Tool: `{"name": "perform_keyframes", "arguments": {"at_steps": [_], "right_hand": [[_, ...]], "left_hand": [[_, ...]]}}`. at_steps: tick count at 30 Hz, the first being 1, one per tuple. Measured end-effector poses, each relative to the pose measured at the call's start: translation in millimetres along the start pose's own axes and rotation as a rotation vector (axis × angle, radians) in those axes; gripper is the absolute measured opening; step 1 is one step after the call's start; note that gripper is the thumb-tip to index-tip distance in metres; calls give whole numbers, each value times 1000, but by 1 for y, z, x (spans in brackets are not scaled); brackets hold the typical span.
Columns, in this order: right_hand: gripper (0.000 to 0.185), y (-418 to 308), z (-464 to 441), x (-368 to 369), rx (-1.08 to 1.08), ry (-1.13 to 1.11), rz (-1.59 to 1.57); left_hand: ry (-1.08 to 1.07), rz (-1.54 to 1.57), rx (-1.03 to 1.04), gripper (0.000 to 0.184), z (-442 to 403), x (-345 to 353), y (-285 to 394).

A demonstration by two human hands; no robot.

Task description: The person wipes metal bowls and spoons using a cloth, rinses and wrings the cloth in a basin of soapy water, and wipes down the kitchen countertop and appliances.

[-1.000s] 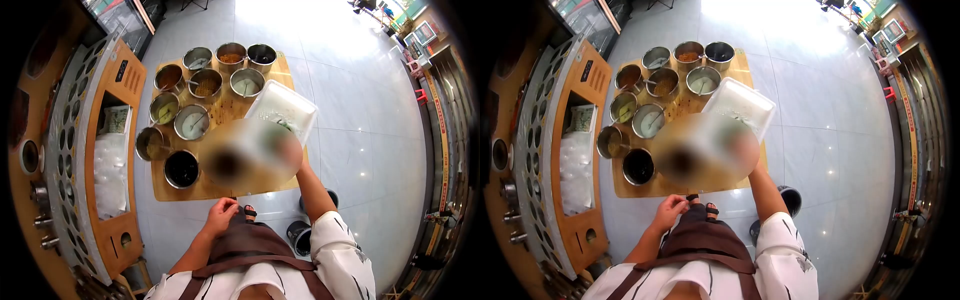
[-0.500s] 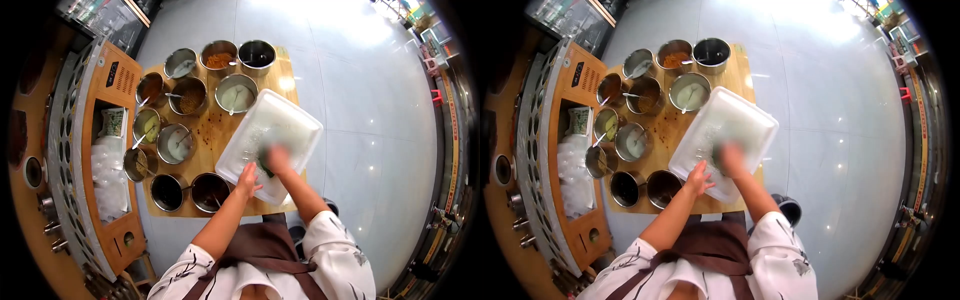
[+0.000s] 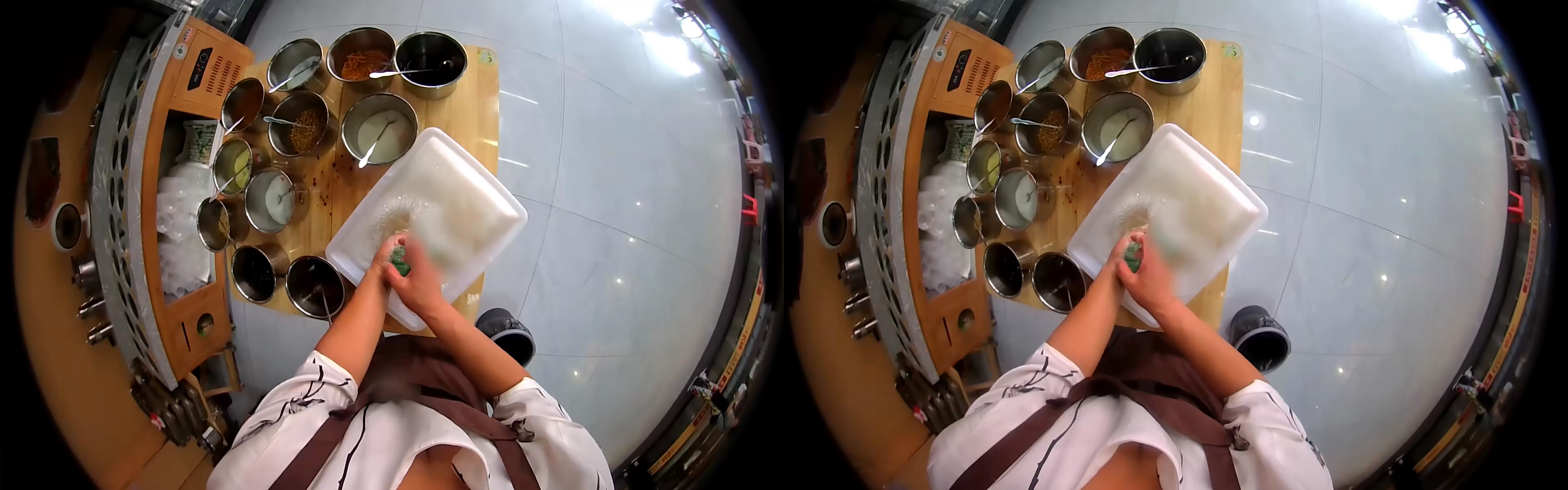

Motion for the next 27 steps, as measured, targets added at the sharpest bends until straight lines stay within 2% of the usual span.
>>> {"name": "perform_keyframes", "arguments": {"at_steps": [3, 5, 6, 9, 10, 11, 13, 14, 15, 16, 17, 18, 20, 21, 23, 25, 27], "right_hand": [[46, -8, 4, 0, 75, -26, -9], [40, -11, 1, -10, -4, 87, 50], [32, -8, -2, -15, -122, 210, 141], [31, 20, -22, -25, -97, 266, 228], [21, 27, -33, -34, -159, 412, 288], [21, 48, -43, -35, -158, 408, 293], [21, 67, -61, -32, -272, 291, 469], [21, 71, -70, -41, -271, 290, 471], [24, 69, -82, -51, -39, 159, 511], [28, 76, -87, -56, 188, 27, 544], [28, 76, -92, -59, 175, 25, 544], [34, 71, -93, -67, 94, 149, 638], [49, 68, -82, -65, -9, 333, 826], [49, 66, -71, -63, -11, 331, 828], [52, 63, -58, -25, -232, -181, 1056], [53, 69, -64, -21, -326, -137, 932], [45, 101, -77, -24, 223, -40, 705]], "left_hand": [[47, -5, 7, 40, -1, 3, -5], [73, -6, 23, 38, -3, 3, -10], [86, -7, 29, 37, -4, 3, -12], [124, -23, 47, 34, -10, 7, -20], [141, -29, 52, 33, -9, 14, -23], [141, -22, 51, 33, -3, 30, -27], [287, -225, 167, 35, 10, 36, -23], [280, -269, 209, 40, 5, 23, -24], [285, -262, 208, 40, 10, 23, -26], [394, -283, 199, 42, 18, 21, -24], [499, -306, 198, 44, 24, 21, -18], [499, -304, 208, 44, 29, 23, -15], [727, -266, 166, 36, 52, 11, -21], [728, -263, 166, 36, 56, 9, -23], [604, -332, 59, 44, 54, 10, -30], [613, -329, 33, 50, 47, -4, -36], [451, -107, -92, 57, 37, 11, -42]]}}
Point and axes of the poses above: each hand's wrist, its own z-axis away from the middle knuckle, its own x-axis out of the palm, y = z × x, the point moved 7 cm from there along -z, towards the middle knuckle, and after that the axes turned 4 degrees about x, right-handed, at the moved point
